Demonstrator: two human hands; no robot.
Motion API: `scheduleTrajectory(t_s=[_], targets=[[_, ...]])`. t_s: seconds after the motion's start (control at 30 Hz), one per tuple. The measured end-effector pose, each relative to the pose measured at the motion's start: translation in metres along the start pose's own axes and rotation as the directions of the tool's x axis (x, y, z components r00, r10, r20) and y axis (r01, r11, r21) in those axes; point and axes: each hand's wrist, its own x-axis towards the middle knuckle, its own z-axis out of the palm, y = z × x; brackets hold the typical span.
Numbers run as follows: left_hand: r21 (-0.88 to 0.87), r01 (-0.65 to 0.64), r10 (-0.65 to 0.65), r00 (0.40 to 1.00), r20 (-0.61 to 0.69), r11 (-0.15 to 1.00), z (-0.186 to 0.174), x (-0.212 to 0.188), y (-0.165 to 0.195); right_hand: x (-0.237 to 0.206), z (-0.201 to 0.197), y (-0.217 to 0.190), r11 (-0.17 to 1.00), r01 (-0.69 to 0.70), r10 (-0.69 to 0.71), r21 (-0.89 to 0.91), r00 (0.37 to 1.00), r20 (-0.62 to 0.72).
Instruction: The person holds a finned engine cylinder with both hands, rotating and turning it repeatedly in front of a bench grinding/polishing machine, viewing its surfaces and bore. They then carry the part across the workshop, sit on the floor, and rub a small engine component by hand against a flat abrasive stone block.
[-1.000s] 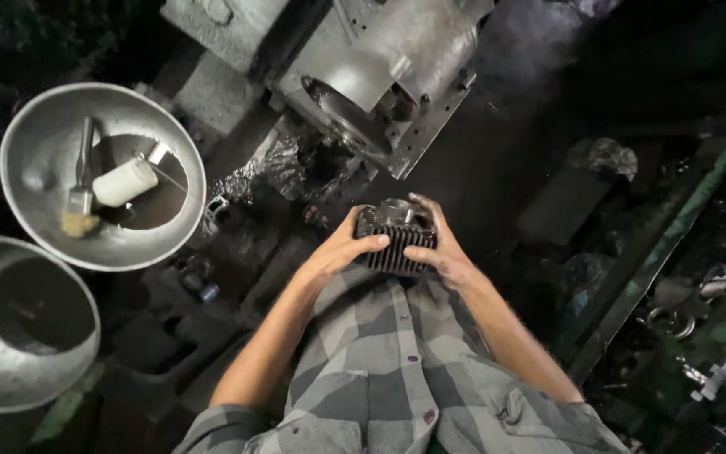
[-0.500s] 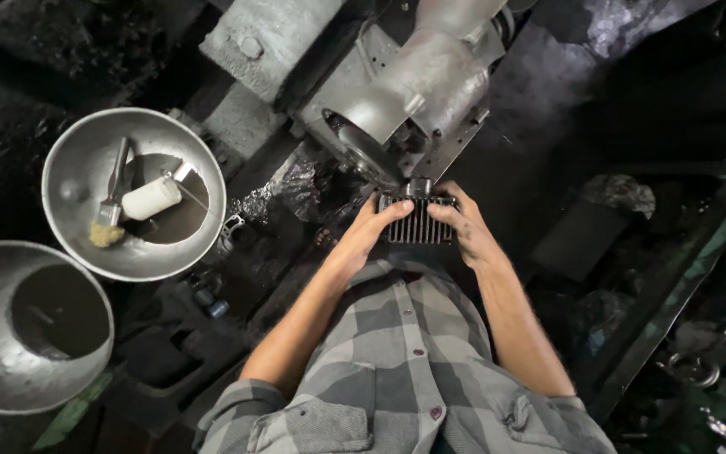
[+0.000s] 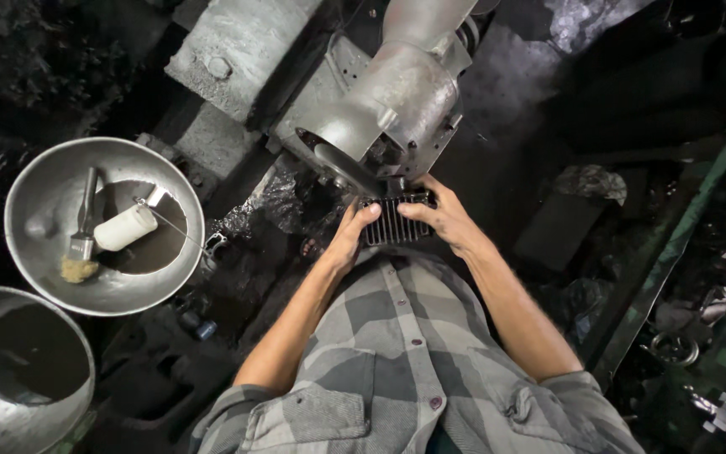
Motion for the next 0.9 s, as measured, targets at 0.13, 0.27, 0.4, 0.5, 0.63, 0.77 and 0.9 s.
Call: scheduleTrajectory(t_s=[0.13, 0.27, 0.4, 0.5, 0.63, 0.77, 0.9], targets=[[0.02, 0.027, -0.026, 0.999, -0.023, 0.999, -0.008, -0.003, -0.004, 0.003, 0.008, 0.007, 1.0, 0.005, -0.005, 0.017, 1.0, 0.016], [0.013, 0.009, -0.009, 1.0, 0.006, 1.0, -0.011, -0.01, -0.007, -0.001, 0.016, 0.014, 0.994, -0.098, 0.098, 0.051, 0.995, 0.002], [0.01, 0.001, -0.001, 1.0, 0.021, 1.0, -0.012, -0.01, -0.009, -0.008, 0.02, 0.014, 0.999, -0.029, 0.031, 0.041, 0.999, -0.045], [-0.113, 0.027, -0.015, 0.995, 0.103, 0.993, -0.012, -0.004, -0.009, -0.009, 0.02, 0.006, 0.998, -0.055, 0.053, -0.031, 0.996, -0.072], [-0.263, 0.094, -0.044, 0.981, 0.189, 0.96, -0.014, 0.005, -0.009, -0.006, 0.021, -0.005, 0.993, 0.005, -0.014, -0.118, 0.997, -0.08], [-0.246, 0.071, -0.038, 0.99, 0.136, 0.967, -0.022, 0.009, -0.013, -0.002, 0.027, -0.005, 0.987, 0.068, -0.076, -0.146, 0.996, -0.053], [-0.21, 0.086, -0.058, 0.989, 0.135, 0.974, -0.034, 0.005, -0.023, -0.005, 0.035, 0.005, 0.996, 0.026, -0.03, -0.081, 0.998, -0.046]])
